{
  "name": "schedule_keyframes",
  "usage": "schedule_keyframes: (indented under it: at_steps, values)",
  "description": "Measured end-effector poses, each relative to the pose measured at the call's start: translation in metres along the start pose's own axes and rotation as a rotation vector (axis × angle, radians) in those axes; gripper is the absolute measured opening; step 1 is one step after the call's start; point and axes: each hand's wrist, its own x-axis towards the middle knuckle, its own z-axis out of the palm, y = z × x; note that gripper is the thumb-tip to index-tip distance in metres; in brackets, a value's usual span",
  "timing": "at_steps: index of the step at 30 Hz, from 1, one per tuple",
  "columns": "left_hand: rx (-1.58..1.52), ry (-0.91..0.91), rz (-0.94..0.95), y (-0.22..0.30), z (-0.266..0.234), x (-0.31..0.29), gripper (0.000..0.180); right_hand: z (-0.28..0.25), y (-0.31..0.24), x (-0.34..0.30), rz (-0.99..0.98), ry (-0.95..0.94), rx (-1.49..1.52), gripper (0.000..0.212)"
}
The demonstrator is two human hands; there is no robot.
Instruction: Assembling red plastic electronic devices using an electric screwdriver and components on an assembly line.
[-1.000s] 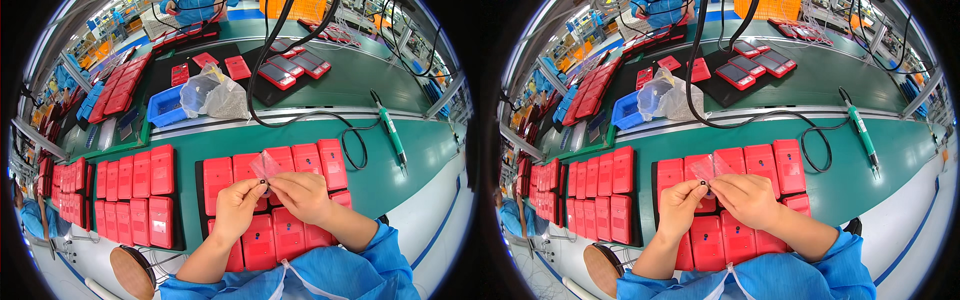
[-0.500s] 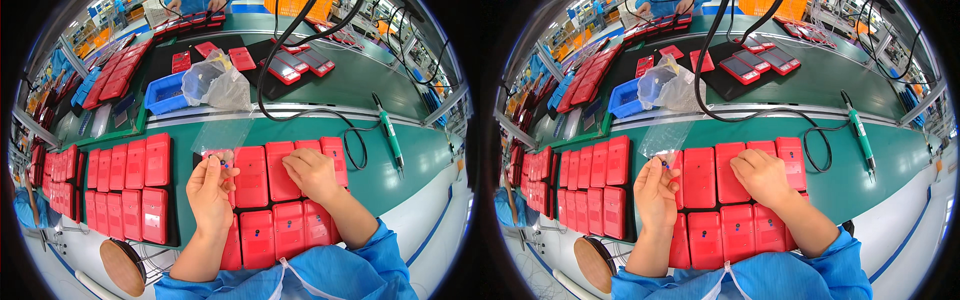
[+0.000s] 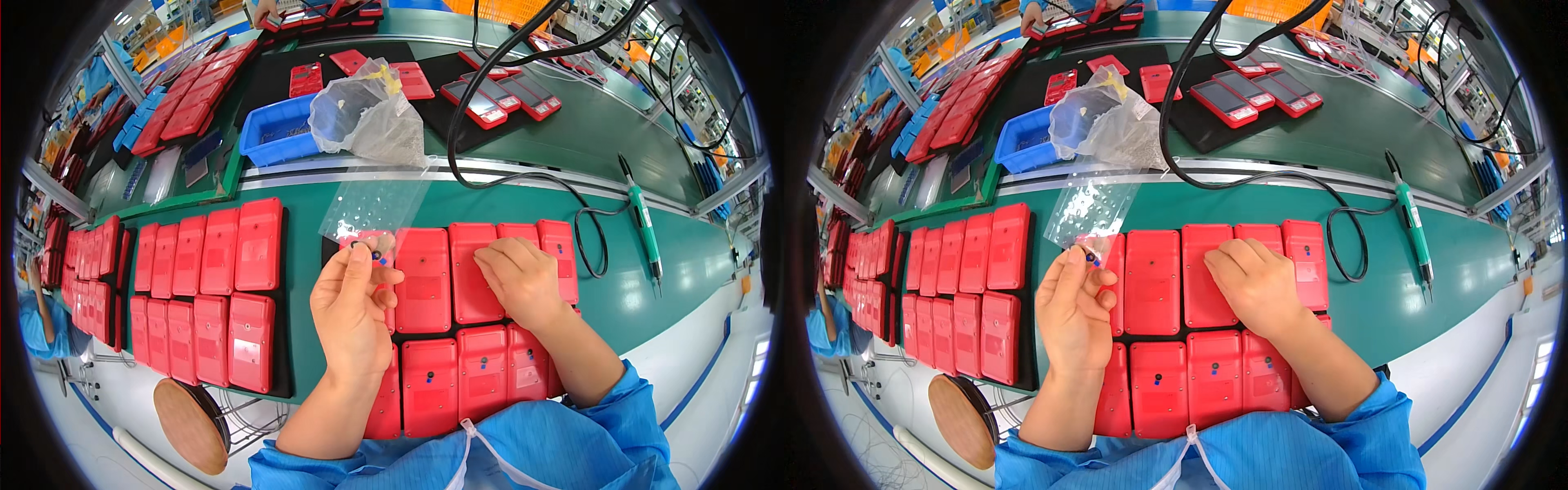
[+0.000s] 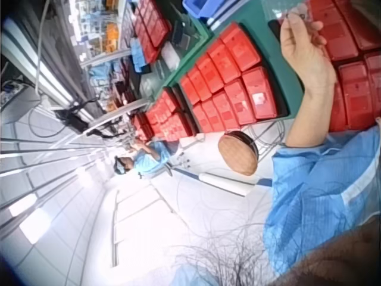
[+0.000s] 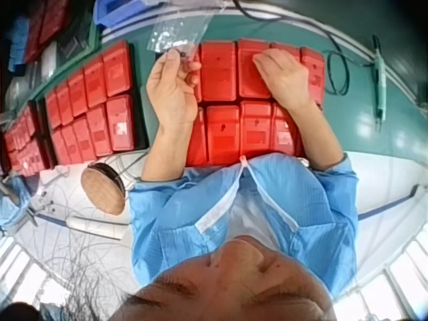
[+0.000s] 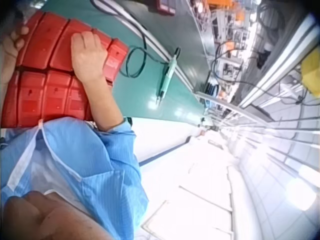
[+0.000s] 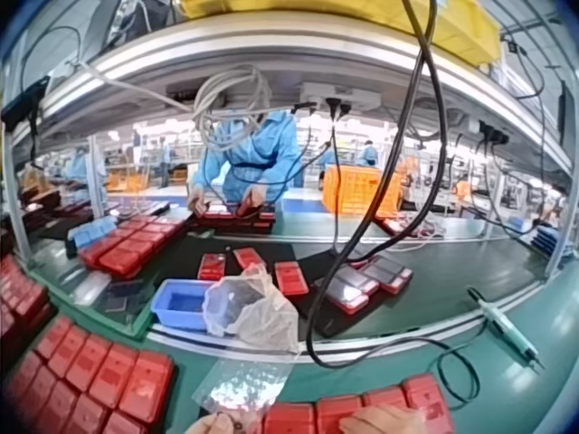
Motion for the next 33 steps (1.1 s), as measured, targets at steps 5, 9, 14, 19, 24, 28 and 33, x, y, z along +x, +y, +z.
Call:
schedule_keyframes:
  at_steps: [5,9,14,19,24,28,33]
  values:
    - [-0.006,0.009,-0.016,-0.001,0.001,-0.001,0.014,0.001,0.004,-0.001,-0.059,0.0,-0.048,0.02]
    - [0.001,-0.01,-0.024,-0.002,-0.001,-0.002,0.012,0.001,0.004,-0.001,-0.076,-0.034,-0.051,0.021]
    - [0.002,-0.005,-0.024,-0.002,-0.005,-0.002,0.015,-0.008,-0.014,0.001,-0.049,-0.179,-0.135,0.029]
    - [0.032,-0.023,-0.035,0.0,0.002,-0.001,0.016,-0.02,-0.013,0.002,-0.013,-0.299,-0.209,0.041]
    - [0.087,-0.082,-0.048,0.001,0.002,-0.004,0.016,-0.015,-0.004,-0.012,0.162,-0.126,0.086,0.042]
    - [0.143,-0.138,-0.078,-0.004,0.006,-0.004,0.012,-0.021,-0.007,-0.009,0.108,-0.177,0.031,0.045]
    - [0.298,-0.279,-0.158,-0.011,0.003,-0.004,0.013,-0.039,-0.017,0.007,0.183,0.174,0.169,0.046]
